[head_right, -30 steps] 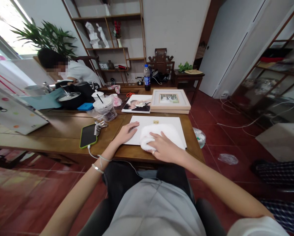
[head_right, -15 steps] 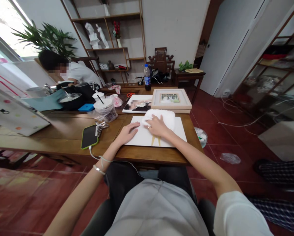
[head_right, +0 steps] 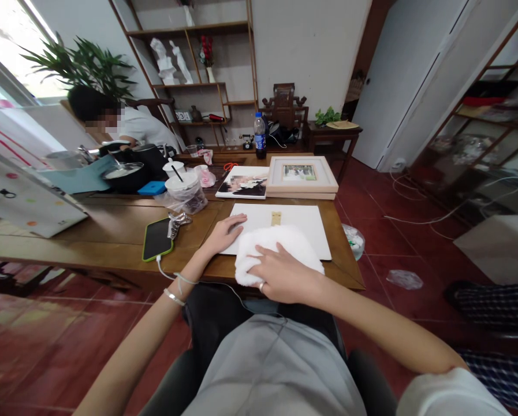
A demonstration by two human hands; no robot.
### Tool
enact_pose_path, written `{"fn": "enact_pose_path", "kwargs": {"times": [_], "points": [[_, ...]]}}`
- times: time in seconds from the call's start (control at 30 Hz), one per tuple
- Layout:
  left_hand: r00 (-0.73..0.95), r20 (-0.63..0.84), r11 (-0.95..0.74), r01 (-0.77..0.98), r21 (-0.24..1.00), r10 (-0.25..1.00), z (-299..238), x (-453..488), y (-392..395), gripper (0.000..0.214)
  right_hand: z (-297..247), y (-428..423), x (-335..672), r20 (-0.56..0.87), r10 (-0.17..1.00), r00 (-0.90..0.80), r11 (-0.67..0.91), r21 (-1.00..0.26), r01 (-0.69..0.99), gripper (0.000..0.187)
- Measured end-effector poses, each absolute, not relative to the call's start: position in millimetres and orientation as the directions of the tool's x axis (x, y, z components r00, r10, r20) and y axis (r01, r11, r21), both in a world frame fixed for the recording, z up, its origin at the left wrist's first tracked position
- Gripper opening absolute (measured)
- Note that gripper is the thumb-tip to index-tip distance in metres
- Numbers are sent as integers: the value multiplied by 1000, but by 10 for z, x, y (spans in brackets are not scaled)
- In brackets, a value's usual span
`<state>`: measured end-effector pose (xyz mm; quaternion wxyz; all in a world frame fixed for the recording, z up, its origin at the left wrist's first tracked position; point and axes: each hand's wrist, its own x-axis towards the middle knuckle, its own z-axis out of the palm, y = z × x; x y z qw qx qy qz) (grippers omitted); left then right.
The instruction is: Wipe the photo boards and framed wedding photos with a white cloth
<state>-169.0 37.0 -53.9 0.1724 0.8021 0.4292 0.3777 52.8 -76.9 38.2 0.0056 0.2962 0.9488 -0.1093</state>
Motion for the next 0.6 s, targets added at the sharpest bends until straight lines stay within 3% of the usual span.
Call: {"fn": "enact_pose_path", "kwargs": {"times": [0.17, 0.43, 0.6], "points": [[350, 455, -573, 564, 595, 818, -549, -1697, 374, 30, 291, -364, 556, -17, 624, -781, 757, -234, 610, 31], [332, 446, -554, 565, 612, 831, -518, -1687, 365, 33, 131, 473, 354, 94, 829, -552, 558, -204, 804, 39], [298, 408, -504, 570, 649, 863, -519, -1691, 376, 39, 58, 353, 199, 134, 816, -562, 576, -105, 811, 38]]}}
